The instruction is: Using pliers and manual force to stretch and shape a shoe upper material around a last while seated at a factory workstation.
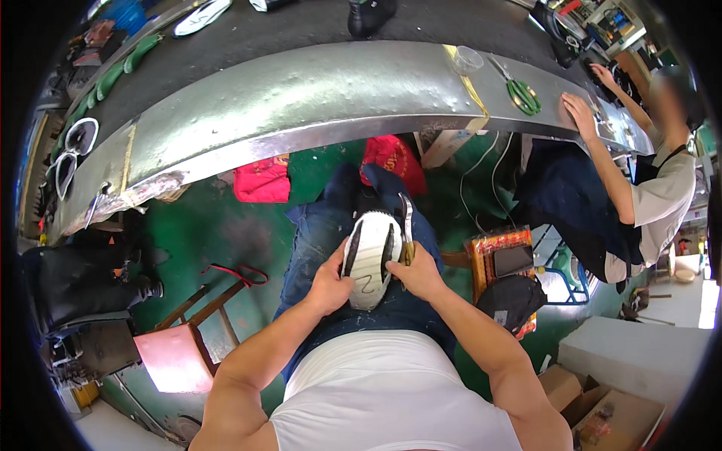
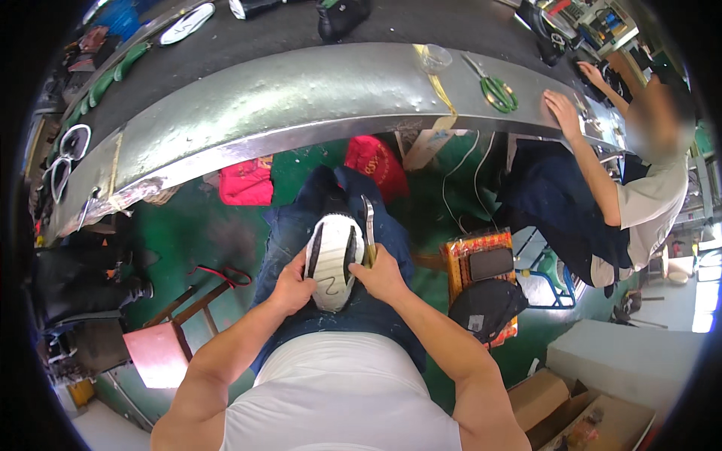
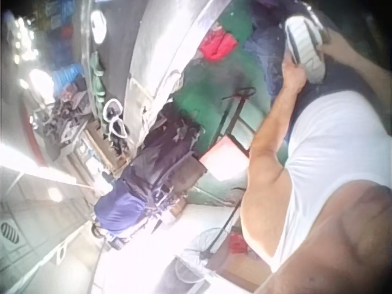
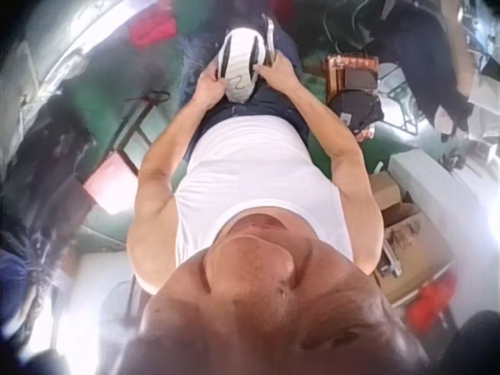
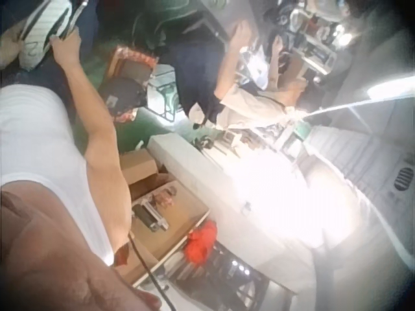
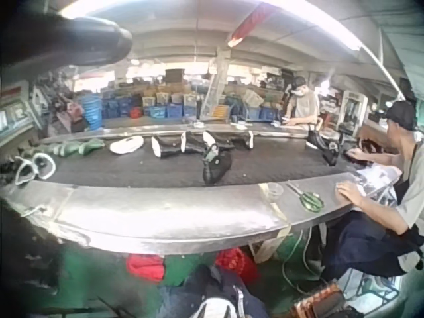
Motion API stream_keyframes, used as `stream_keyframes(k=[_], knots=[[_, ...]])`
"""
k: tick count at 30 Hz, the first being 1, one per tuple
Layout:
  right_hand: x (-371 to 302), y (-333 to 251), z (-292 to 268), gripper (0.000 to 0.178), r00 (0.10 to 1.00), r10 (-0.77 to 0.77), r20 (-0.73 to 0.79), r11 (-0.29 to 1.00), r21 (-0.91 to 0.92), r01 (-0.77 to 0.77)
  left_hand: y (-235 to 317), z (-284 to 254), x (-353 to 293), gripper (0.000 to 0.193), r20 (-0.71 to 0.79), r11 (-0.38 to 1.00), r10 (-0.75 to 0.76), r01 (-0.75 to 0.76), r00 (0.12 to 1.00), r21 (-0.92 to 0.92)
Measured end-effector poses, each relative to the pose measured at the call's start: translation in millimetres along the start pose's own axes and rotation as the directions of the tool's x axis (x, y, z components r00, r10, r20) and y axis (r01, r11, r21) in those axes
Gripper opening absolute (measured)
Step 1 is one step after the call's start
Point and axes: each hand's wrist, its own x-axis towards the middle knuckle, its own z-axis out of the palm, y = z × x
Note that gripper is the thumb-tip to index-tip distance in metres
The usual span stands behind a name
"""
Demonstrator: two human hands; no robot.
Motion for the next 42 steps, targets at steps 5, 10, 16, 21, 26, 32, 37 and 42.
stream_keyframes(k=[5, 10, 16, 21, 26, 32, 37, 42], knots=[[9, 18, -5, 0.034, 0.995, -0.042, 0.096, 0.955, 0.295, 0.011, -11, 3, -9, 0.091, 0.036, 0.999, 0.037, -0.037, 0.999, 0.015], [2, 12, -18, 0.025, 0.989, 0.010, 0.145, 0.931, 0.361, -0.063, -1, 8, -15, 0.097, 0.078, 0.899, -0.154, 0.107, 0.985, 0.424], [-11, 41, -49, 0.031, 0.984, 0.176, -0.016, 0.778, 0.615, -0.129, 102, -2, -19, 0.084, 0.098, 0.529, 0.225, -0.206, 0.970, 0.824], [-23, 57, -72, 0.028, 0.968, 0.250, -0.016, 0.785, 0.589, -0.193, 180, 2, 5, 0.069, 0.160, 0.645, 0.617, -0.612, 0.770, 0.458], [-39, 55, -70, 0.027, 0.992, 0.118, -0.035, 0.821, 0.566, -0.078, 147, 20, 80, 0.073, 0.108, 0.922, 0.129, -0.159, 0.986, 0.352], [-71, 28, -77, 0.030, 0.989, 0.025, 0.145, 0.979, 0.198, -0.053, 30, 11, 31, 0.078, 0.216, 0.784, 0.020, -0.150, 0.976, 0.603], [-72, 18, -83, 0.035, 0.801, 0.101, 0.590, 0.929, 0.232, -0.288, 45, 33, 12, 0.049, -0.025, 0.645, 0.048, -0.012, 0.999, 0.764], [-52, -1, -83, 0.029, 0.743, 0.151, 0.652, 0.762, 0.402, -0.507, 43, 36, 13, 0.047, 0.016, 0.614, 0.107, -0.079, 0.994, 0.785]])
